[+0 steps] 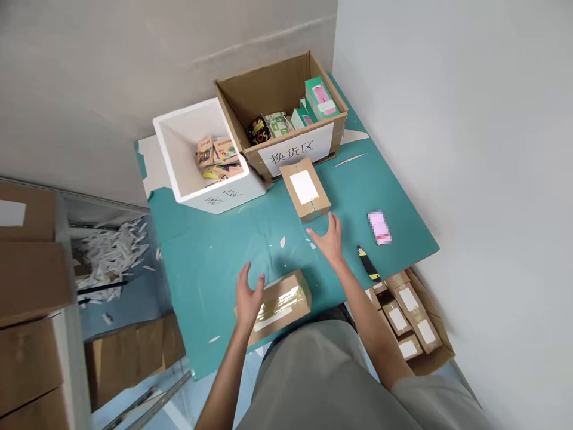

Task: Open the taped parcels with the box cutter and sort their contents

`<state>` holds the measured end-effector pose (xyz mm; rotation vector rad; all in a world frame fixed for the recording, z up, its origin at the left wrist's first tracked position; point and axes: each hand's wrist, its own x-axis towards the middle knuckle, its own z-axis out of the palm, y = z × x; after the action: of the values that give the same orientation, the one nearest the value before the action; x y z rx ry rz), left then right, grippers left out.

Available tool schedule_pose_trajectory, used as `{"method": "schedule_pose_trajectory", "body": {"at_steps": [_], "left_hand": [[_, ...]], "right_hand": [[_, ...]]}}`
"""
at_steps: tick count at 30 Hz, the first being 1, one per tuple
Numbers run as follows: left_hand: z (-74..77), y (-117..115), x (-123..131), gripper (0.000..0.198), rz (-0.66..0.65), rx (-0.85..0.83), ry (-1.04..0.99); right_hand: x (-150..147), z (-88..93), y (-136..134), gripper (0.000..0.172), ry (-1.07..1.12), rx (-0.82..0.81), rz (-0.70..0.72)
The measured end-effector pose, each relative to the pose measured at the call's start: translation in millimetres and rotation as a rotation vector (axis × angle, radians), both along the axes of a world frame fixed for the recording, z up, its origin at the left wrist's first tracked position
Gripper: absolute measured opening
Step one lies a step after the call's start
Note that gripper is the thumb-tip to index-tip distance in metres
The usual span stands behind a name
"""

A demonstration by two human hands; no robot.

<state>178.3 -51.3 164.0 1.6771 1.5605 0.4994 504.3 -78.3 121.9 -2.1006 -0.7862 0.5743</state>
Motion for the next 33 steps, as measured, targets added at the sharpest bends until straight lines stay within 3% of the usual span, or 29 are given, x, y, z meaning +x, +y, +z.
{"method": "schedule_pose_trajectory", "body": {"at_steps": [4,7,9,11,16,19,22,24,27,33], "left_hand": [[-15.7,68,123,0.071,-0.167,-0.037,-0.120],[-31.6,101,200,0.062,-0.192,-0.103,-0.139],[-39.5,108,229,0.052,-0.180,-0.135,-0.112],[-45.3,105,236,0.045,-0.148,-0.132,-0.075],[-52.6,89,192,0.048,-0.045,-0.056,-0.072],[-50.8,95,163,0.051,-0.013,-0.073,-0.104],[-45.1,106,137,0.060,-0.056,-0.163,-0.116],[-40.5,106,115,0.069,-0.079,-0.189,-0.100],[-33.7,92,63,0.074,-0.100,-0.083,-0.048],[-28.8,28,-63,0.092,0.004,0.007,0.147]], "right_hand": [[47,-20.4,67,0.130,0.050,-0.021,-0.084],[64,-33.7,85,0.121,0.104,-0.024,-0.051],[67,-37.9,84,0.104,0.126,-0.013,0.008],[62,-38.7,78,0.088,0.118,0.004,0.052],[14,-35.5,77,0.082,0.092,-0.013,0.098],[-17,-34.2,92,0.084,0.107,-0.019,0.134],[-25,-35.6,100,0.087,0.113,-0.024,0.194],[-17,-38.6,89,0.086,0.094,-0.040,0.223],[10,-43.2,37,0.087,-0.035,-0.132,0.171],[53,-44.9,-121,0.079,-0.221,-0.521,-0.047]]}}
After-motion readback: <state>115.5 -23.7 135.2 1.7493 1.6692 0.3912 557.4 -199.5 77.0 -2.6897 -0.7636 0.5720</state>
